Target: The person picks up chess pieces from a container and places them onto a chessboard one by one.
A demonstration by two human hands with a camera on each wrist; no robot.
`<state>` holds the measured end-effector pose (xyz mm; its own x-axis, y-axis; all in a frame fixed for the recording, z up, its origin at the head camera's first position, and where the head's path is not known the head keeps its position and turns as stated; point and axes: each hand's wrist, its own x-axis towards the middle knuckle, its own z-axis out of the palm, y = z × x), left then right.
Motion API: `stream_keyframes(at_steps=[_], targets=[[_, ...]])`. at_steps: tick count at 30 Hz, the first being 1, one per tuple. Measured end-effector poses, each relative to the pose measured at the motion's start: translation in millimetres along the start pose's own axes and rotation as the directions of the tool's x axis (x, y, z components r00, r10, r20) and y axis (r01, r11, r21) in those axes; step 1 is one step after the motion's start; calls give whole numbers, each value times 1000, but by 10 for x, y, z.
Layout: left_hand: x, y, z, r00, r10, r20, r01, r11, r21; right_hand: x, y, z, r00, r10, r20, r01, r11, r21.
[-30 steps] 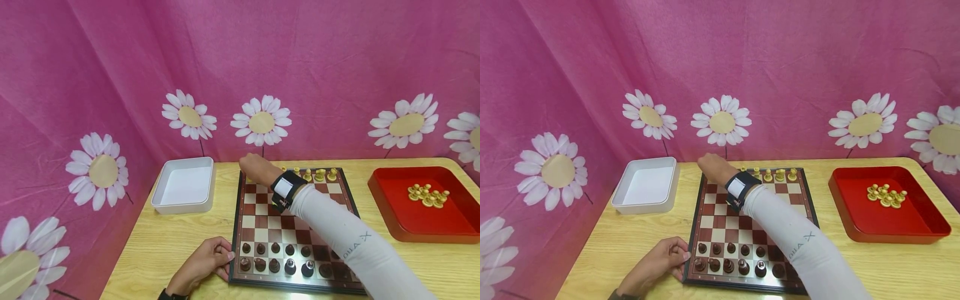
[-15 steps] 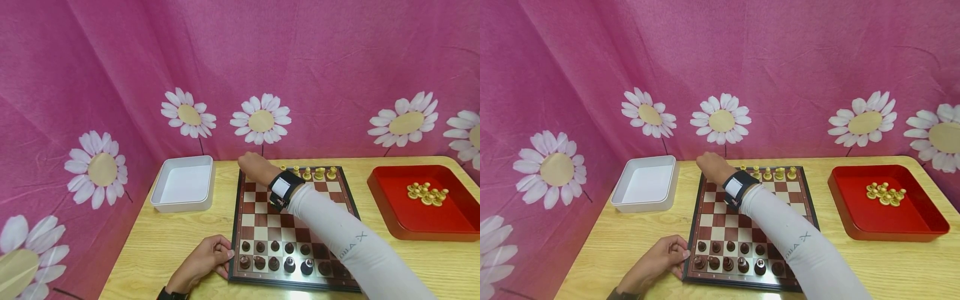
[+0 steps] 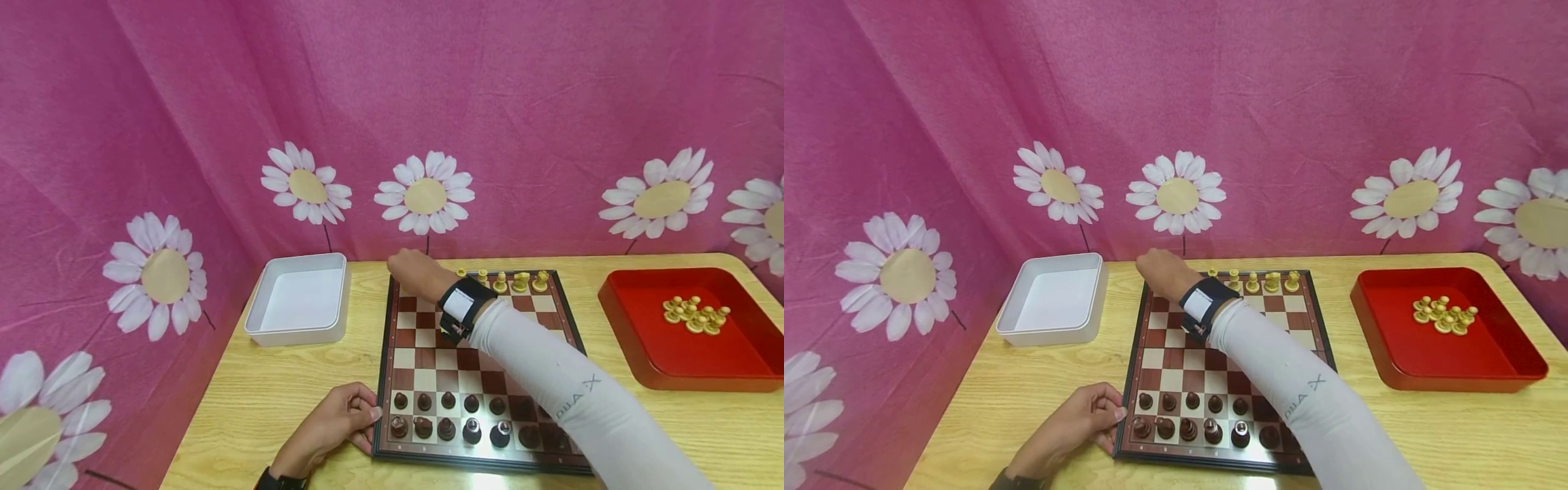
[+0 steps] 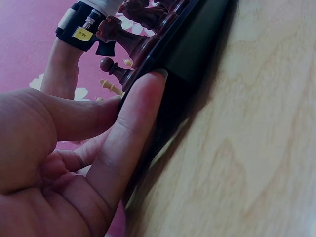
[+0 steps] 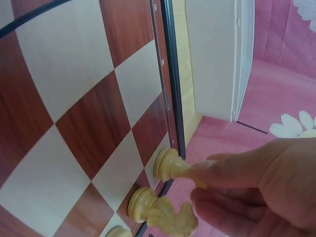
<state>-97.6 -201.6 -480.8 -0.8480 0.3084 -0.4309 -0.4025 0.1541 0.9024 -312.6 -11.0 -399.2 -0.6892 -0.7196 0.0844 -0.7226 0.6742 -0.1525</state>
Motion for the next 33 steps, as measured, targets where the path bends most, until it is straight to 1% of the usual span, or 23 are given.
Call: stream_keyframes(at_steps=[6, 9, 12, 14, 16, 18, 20, 23, 26, 29, 33], targets=[[-1, 6, 23, 1000, -2, 8, 3, 1000, -7, -67, 23, -39, 1000, 4, 26, -5, 999, 46], [5, 6, 20, 1000, 2, 4, -2, 1000, -6, -103, 38, -127, 1000, 0, 18, -1, 998, 61], [15, 1, 15, 1000, 2, -1, -2, 1000, -1, -183, 66, -256, 999, 28, 28, -30, 996, 83], [19, -6, 12, 1000, 2, -3, -2, 1000, 1, -270, 116, -335, 998, 60, 36, -63, 992, 105], [17, -11, 8, 1000, -3, -4, 3, 1000, 2, -385, 194, -415, 995, 89, 39, -93, 987, 129], [9, -14, -1, 1000, -8, -8, 8, 1000, 4, -515, 298, -487, 994, 111, 25, -113, 983, 144], [-1, -16, -12, 1000, -8, -14, 8, 1000, 5, -657, 406, -571, 992, 129, 8, -129, 981, 142], [-19, -14, -24, 1000, -5, -17, 5, 1000, 4, -888, 573, -694, 985, 175, 4, -174, 975, 135], [-23, -10, -23, 1000, -4, -9, 4, 1000, -1, -1123, 736, -809, 970, 240, 31, -242, 960, 139], [-15, -5, -11, 1000, -6, 1, 6, 1000, -4, -1347, 893, -909, 951, 303, 54, -308, 941, 141], [1, 4, 11, 1000, -9, 7, 9, 1000, -3, -1637, 1123, -998, 949, 315, 8, -314, 945, 93]])
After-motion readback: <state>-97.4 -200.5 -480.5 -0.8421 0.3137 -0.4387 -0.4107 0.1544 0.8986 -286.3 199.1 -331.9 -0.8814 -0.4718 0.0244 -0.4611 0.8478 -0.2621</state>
